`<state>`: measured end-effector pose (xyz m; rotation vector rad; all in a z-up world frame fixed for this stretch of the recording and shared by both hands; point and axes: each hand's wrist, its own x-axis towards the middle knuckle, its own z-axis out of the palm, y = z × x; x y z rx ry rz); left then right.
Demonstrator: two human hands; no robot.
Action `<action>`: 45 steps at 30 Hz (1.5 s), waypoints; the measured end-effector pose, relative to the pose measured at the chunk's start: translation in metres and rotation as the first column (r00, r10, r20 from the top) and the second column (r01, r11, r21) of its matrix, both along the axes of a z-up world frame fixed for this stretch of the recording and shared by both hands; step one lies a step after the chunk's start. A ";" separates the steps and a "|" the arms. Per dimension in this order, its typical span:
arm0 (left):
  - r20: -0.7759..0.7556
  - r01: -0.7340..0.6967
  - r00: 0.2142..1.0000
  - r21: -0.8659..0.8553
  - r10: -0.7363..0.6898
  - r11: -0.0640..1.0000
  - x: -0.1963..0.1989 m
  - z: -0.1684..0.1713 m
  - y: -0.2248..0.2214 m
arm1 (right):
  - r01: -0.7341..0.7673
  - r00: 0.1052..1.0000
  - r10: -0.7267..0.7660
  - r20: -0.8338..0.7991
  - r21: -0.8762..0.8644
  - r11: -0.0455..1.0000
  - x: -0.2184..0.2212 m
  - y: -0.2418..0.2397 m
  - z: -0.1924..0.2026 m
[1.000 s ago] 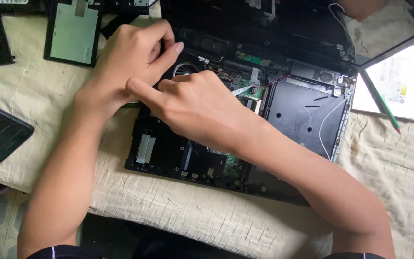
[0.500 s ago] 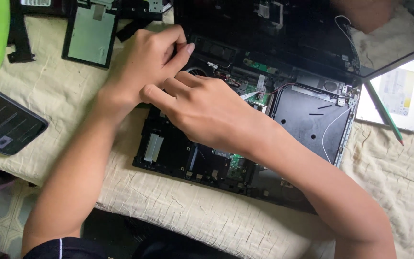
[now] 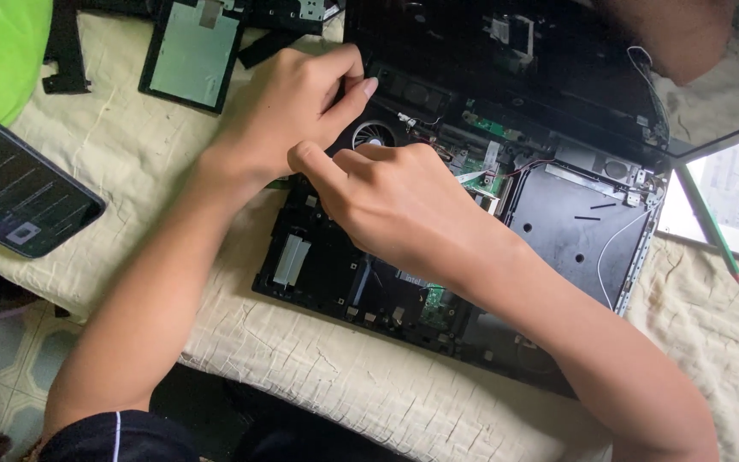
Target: Securing internal hardware components and ribbon cables inside a laptop during a repair process.
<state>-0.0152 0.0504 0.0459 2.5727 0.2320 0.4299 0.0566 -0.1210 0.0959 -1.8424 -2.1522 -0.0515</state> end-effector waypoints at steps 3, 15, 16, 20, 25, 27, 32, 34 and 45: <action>-0.012 -0.015 1.000 -0.031 0.015 0.999 0.000 0.002 -0.001 | -0.066 0.997 0.065 -0.038 -0.039 0.997 0.001 0.001 0.009; -0.102 -0.033 0.995 -0.091 0.024 0.995 -0.004 0.013 -0.005 | 0.100 0.994 -0.104 -0.033 -0.097 0.990 0.006 0.001 -0.001; -0.100 -0.032 0.995 -0.087 0.023 0.996 -0.004 0.012 -0.005 | 0.101 0.994 -0.105 -0.032 -0.093 0.990 0.004 0.000 0.001; -0.048 -0.048 0.998 -0.037 0.046 0.998 -0.002 0.005 -0.005 | -0.003 0.995 -0.005 -0.095 -0.081 0.997 -0.001 -0.003 0.007; -0.039 -0.046 0.998 -0.054 0.044 0.997 -0.003 0.008 -0.006 | -0.069 0.985 0.024 -0.174 -0.260 0.963 0.002 -0.001 0.022; -0.060 -0.032 0.998 -0.084 0.027 0.996 -0.004 0.012 -0.007 | -0.077 0.971 0.006 -0.239 -0.287 0.955 0.003 -0.001 0.025; -0.086 -0.035 0.996 -0.096 0.026 0.995 -0.004 0.011 -0.006 | 0.093 0.995 -0.091 0.029 -0.062 0.994 0.007 -0.001 -0.006; -0.086 -0.037 0.996 -0.096 0.028 0.995 -0.003 0.010 -0.004 | 0.105 0.993 -0.105 0.051 0.010 0.994 0.006 0.000 -0.011; -0.003 0.000 1.000 -0.045 0.000 0.999 0.000 0.000 -0.001 | -0.019 0.988 0.008 -0.157 -0.074 0.997 0.004 0.002 0.001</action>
